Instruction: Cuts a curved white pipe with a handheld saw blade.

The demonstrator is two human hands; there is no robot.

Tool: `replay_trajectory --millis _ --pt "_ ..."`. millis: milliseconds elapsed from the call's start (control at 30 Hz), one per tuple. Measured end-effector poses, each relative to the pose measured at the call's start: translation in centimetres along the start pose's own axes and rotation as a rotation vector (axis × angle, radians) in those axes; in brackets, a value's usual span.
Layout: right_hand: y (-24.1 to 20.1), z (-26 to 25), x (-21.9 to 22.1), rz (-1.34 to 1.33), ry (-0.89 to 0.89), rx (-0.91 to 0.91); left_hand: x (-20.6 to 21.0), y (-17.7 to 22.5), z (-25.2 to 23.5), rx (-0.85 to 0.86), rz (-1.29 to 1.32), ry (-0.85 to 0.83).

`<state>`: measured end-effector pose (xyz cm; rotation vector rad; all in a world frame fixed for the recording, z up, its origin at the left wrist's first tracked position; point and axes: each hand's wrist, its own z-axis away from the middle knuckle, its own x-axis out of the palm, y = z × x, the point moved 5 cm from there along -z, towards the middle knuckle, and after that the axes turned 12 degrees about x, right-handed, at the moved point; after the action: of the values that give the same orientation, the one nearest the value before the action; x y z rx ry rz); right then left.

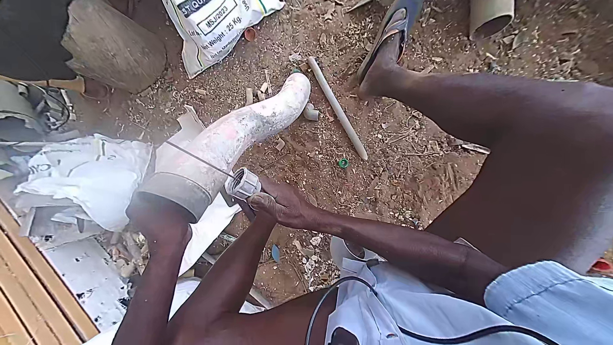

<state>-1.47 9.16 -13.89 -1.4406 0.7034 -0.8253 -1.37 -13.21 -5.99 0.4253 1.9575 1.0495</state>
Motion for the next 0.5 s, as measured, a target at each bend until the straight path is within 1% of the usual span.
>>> replay_trajectory --millis 33,133,200,267,333,400,433,500 --pt "0.2 -0.5 0.2 0.013 0.0 0.008 0.2 0.2 -0.1 0.005 -0.001 0.006" --pt "4.3 -0.2 1.8 0.077 -0.075 0.157 0.1 0.2 0.0 0.0 0.032 0.015" --pt "4.9 0.2 1.3 0.074 -0.078 0.167 0.0 -0.9 -0.1 -0.009 0.074 0.012" --pt "4.1 1.2 1.4 0.041 -0.064 0.143 -0.3 -1.5 0.6 -0.025 0.067 -0.011" --pt "1.6 0.0 0.5 0.018 -0.017 0.039 0.1 -1.1 0.0 0.004 0.056 0.001" --pt "0.5 -0.6 0.7 0.005 0.007 0.023 0.0 -0.7 0.0 0.008 0.022 -0.018" --pt "1.3 -0.9 0.8 0.022 -0.004 0.057 0.1 -0.5 0.0 0.009 0.006 -0.017" --pt "4.9 -0.1 1.6 0.036 -0.063 0.172 0.0 -0.5 0.2 0.017 -0.007 -0.019"
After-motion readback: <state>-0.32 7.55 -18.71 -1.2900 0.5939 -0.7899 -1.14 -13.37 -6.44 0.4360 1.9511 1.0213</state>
